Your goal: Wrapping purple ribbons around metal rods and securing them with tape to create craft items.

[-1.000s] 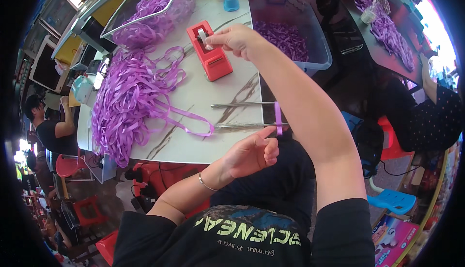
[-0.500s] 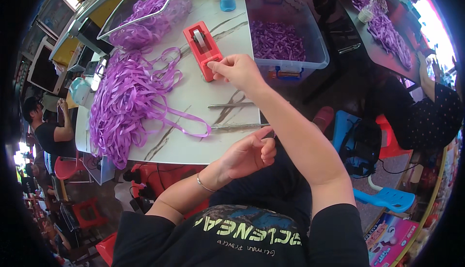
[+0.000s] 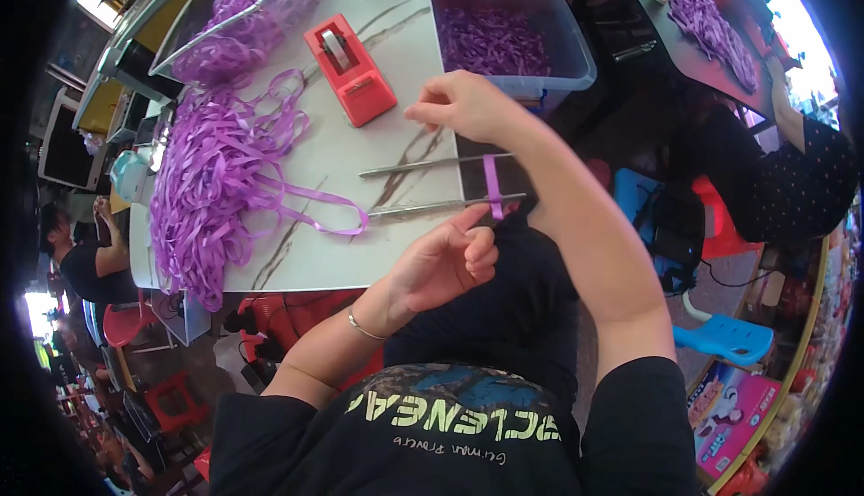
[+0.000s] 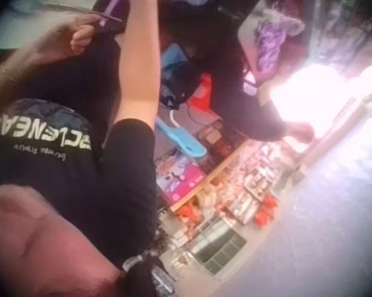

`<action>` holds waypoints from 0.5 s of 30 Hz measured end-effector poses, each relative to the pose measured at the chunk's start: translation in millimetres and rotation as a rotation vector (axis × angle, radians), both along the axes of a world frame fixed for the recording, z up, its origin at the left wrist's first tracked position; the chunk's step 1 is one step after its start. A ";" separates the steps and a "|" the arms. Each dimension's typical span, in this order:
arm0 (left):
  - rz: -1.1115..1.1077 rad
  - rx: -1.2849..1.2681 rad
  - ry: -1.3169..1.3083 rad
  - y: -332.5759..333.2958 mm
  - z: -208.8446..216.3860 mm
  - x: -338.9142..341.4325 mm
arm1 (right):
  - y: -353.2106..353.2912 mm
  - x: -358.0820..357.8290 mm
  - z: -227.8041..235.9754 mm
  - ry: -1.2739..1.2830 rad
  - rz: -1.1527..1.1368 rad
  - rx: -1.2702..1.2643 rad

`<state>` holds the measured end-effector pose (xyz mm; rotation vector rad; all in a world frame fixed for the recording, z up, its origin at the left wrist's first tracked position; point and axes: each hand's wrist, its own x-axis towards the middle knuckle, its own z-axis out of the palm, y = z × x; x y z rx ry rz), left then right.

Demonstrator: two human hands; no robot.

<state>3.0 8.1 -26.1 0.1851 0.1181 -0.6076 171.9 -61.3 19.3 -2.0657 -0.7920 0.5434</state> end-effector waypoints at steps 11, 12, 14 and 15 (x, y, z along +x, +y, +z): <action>-0.007 0.054 0.014 0.4 5.6 1.2 | -63.1 -16.0 24.5 0.108 0.360 -0.282; -0.008 0.050 0.013 0.6 5.6 1.3 | -63.6 -17.0 23.3 0.066 0.366 -0.311; -0.010 0.049 0.012 1.4 6.0 1.7 | -64.3 -21.4 21.9 0.002 0.343 -0.355; -0.014 0.056 0.006 1.9 6.5 2.1 | -65.1 -23.1 21.5 -0.064 0.320 -0.403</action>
